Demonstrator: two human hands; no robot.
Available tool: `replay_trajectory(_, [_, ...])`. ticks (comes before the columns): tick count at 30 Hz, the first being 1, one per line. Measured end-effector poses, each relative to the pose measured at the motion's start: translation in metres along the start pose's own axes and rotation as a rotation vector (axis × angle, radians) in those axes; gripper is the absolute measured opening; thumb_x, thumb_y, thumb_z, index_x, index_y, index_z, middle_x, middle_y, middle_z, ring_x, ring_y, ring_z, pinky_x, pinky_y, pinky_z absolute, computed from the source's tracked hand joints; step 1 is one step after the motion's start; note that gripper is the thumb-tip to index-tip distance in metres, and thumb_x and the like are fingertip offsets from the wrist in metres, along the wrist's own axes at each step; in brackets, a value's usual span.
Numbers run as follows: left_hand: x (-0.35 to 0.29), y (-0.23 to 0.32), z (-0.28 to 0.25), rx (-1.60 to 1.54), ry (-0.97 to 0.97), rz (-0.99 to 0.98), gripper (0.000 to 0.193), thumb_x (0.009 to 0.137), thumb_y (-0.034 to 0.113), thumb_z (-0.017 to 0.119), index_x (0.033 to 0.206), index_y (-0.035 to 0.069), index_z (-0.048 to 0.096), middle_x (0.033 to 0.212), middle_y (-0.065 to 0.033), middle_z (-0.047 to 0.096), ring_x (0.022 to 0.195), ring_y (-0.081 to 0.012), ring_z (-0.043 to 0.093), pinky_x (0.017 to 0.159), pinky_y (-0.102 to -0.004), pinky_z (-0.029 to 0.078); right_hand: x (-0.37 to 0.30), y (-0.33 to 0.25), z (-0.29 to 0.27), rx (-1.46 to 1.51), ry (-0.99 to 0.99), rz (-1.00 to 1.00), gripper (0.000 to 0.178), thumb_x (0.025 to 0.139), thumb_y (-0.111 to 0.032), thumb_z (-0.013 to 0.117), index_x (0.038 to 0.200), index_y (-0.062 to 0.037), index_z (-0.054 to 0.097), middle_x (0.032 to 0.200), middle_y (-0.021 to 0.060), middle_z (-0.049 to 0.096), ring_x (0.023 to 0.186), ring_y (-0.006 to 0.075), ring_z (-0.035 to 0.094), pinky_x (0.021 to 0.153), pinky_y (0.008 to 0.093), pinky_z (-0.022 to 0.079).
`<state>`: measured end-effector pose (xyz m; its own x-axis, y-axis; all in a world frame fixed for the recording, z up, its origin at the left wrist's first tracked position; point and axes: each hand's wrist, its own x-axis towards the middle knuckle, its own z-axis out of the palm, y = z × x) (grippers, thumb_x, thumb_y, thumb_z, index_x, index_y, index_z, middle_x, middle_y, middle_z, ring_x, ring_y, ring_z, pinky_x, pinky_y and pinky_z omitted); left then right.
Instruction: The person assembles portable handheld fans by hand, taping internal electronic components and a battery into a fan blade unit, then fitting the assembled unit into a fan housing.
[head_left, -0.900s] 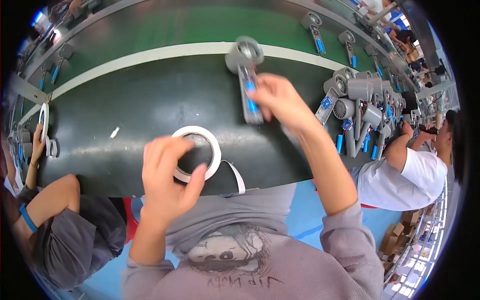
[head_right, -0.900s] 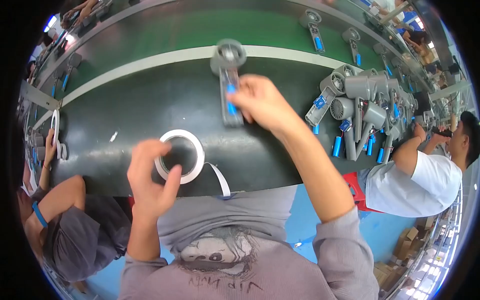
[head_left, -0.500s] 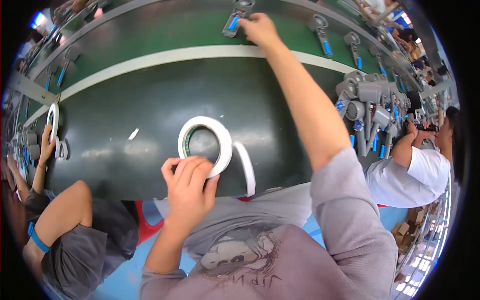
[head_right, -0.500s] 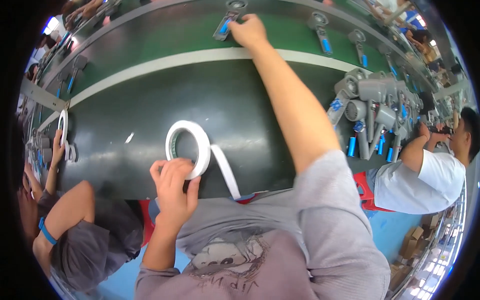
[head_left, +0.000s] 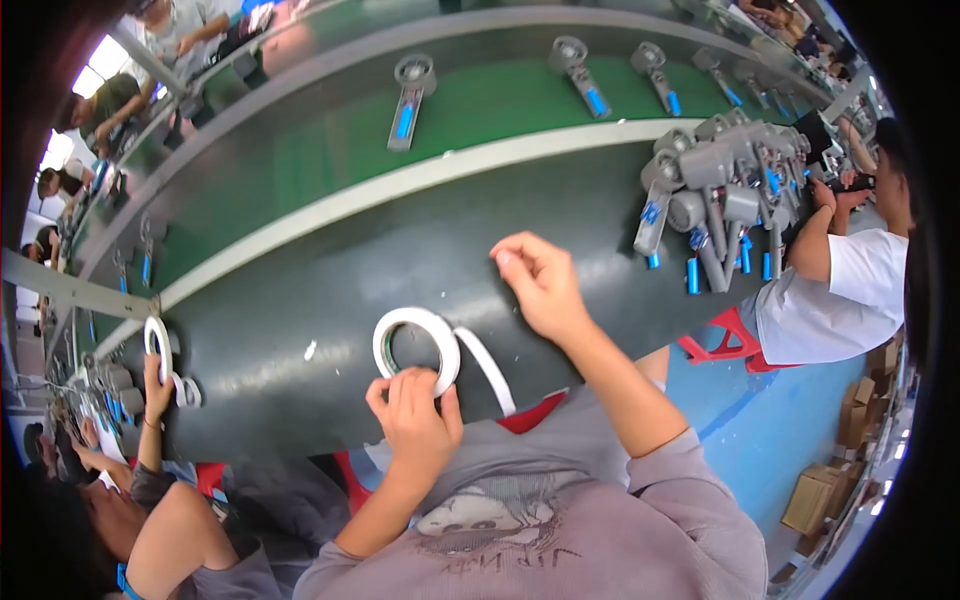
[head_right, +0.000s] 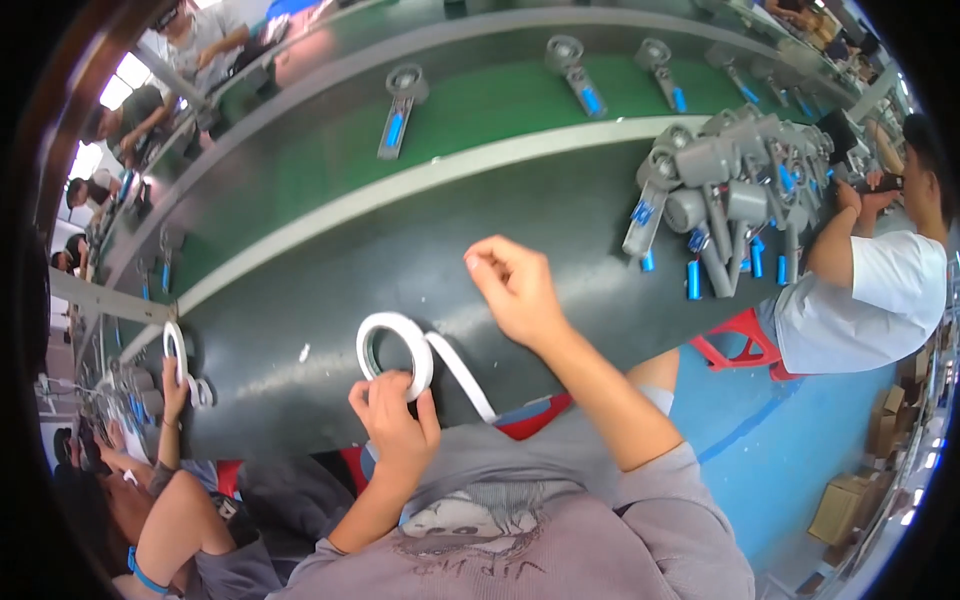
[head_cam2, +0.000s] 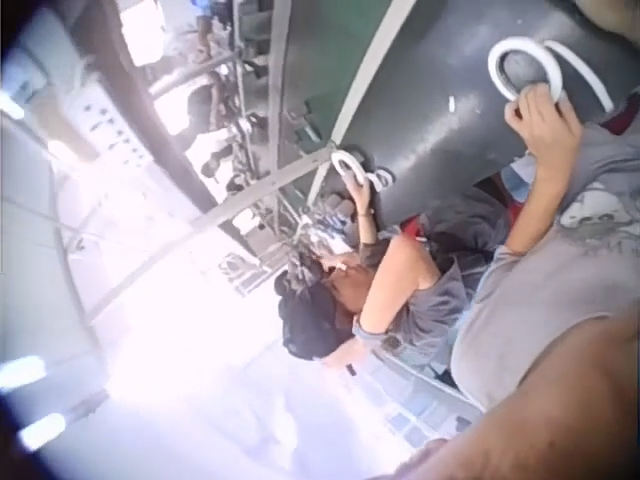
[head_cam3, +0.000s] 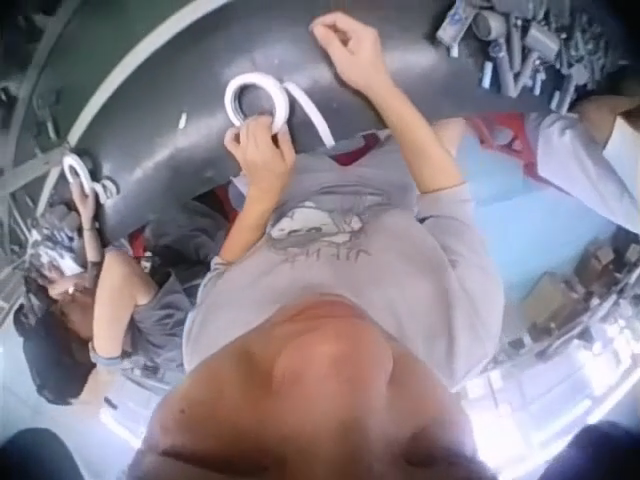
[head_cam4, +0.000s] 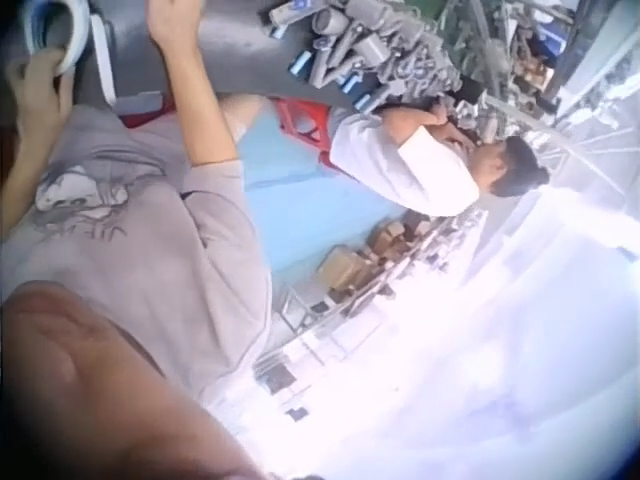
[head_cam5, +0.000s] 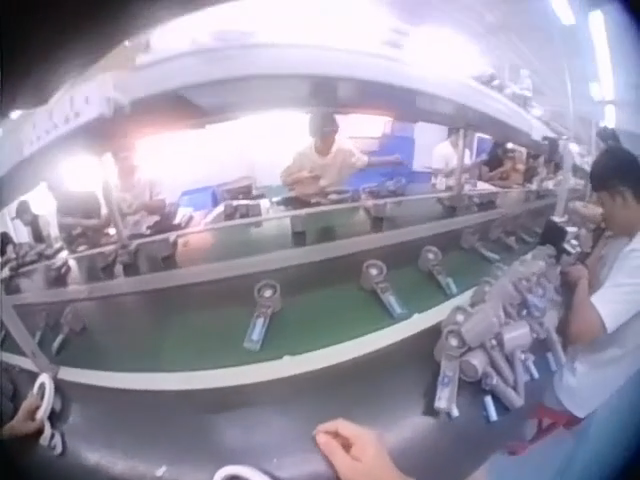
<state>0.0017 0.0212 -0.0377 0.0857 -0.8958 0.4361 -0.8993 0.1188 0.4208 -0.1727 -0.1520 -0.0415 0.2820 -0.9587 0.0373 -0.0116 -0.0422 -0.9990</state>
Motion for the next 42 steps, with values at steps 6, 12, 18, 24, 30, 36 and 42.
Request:
replay_trajectory(6, [0.000,0.002,-0.002,-0.022,0.042,0.008,0.023,0.085,0.006,0.065,0.106,0.001,0.057,0.097,-0.0165,0.061,0.091,-0.0364,0.058,0.097,-0.0514,0.035,-0.007,-0.010,0.003,-0.196,-0.164,-0.155,0.018,0.099,-0.020,0.067,0.104,-0.0034,0.072,0.081,0.0045,0.069,0.067,0.0123,0.061,0.062,0.0301,0.049])
replay_trajectory(12, [-0.005,-0.002,-0.001,0.048,0.134,-0.045,0.020,0.082,0.003,0.060,0.102,0.002,0.054,0.091,-0.0163,0.054,0.086,-0.0362,0.052,0.094,-0.0499,0.034,-0.035,-0.021,0.023,-0.358,-0.534,-0.402,0.023,0.093,-0.029,0.069,0.090,-0.0067,0.068,0.074,0.0127,0.065,0.067,0.0337,0.064,0.061,0.0445,0.047])
replay_trajectory(18, [-0.013,0.004,0.004,0.077,0.195,-0.059,0.029,0.080,0.000,0.062,0.108,0.000,0.057,0.095,-0.0162,0.060,0.089,-0.0371,0.058,0.093,-0.0510,0.038,-0.051,-0.020,0.019,-0.400,-0.654,-0.318,0.029,0.093,-0.031,0.071,0.080,-0.0066,0.064,0.068,0.0129,0.065,0.069,0.0379,0.065,0.063,0.0497,0.048])
replay_trajectory(24, [-0.019,-0.001,0.009,0.043,0.244,-0.187,0.030,0.085,-0.002,0.066,0.114,-0.003,0.059,0.102,-0.0196,0.066,0.094,-0.0411,0.059,0.097,-0.0507,0.040,-0.056,-0.037,-0.004,-0.443,-1.231,-0.117,0.021,0.094,-0.025,0.071,0.084,-0.0064,0.069,0.067,0.0109,0.065,0.064,0.0333,0.065,0.062,0.0461,0.048])
replay_trajectory(30, [-0.016,-0.014,0.010,0.006,0.278,-0.184,0.028,0.086,-0.003,0.061,0.114,-0.004,0.060,0.100,-0.0195,0.070,0.102,-0.0401,0.055,0.092,-0.0464,0.047,-0.061,-0.053,-0.006,-0.577,-1.279,-0.112,0.015,0.086,-0.022,0.070,0.085,-0.0076,0.074,0.079,0.0136,0.074,0.080,0.0361,0.073,0.073,0.0480,0.056])
replay_trajectory(36, [-0.022,-0.021,0.008,-0.131,0.233,-0.178,0.023,0.086,-0.002,0.061,0.109,-0.003,0.061,0.093,-0.0168,0.071,0.098,-0.0360,0.057,0.086,-0.0430,0.050,-0.077,-0.067,-0.006,-0.792,-1.332,-0.021,0.017,0.085,-0.019,0.069,0.093,-0.0063,0.075,0.084,0.0156,0.075,0.081,0.0364,0.072,0.074,0.0474,0.056])
replay_trajectory(42, [-0.008,-0.006,-0.003,-0.106,0.163,-0.132,0.022,0.084,0.004,0.067,0.105,-0.001,0.062,0.093,-0.0174,0.062,0.092,-0.0370,0.057,0.093,-0.0467,0.043,0.006,-0.110,-0.076,-0.631,-0.836,-0.127,0.033,0.093,-0.019,0.075,0.118,0.0005,0.069,0.087,0.0080,0.076,0.078,0.0161,0.071,0.071,0.0329,0.057])
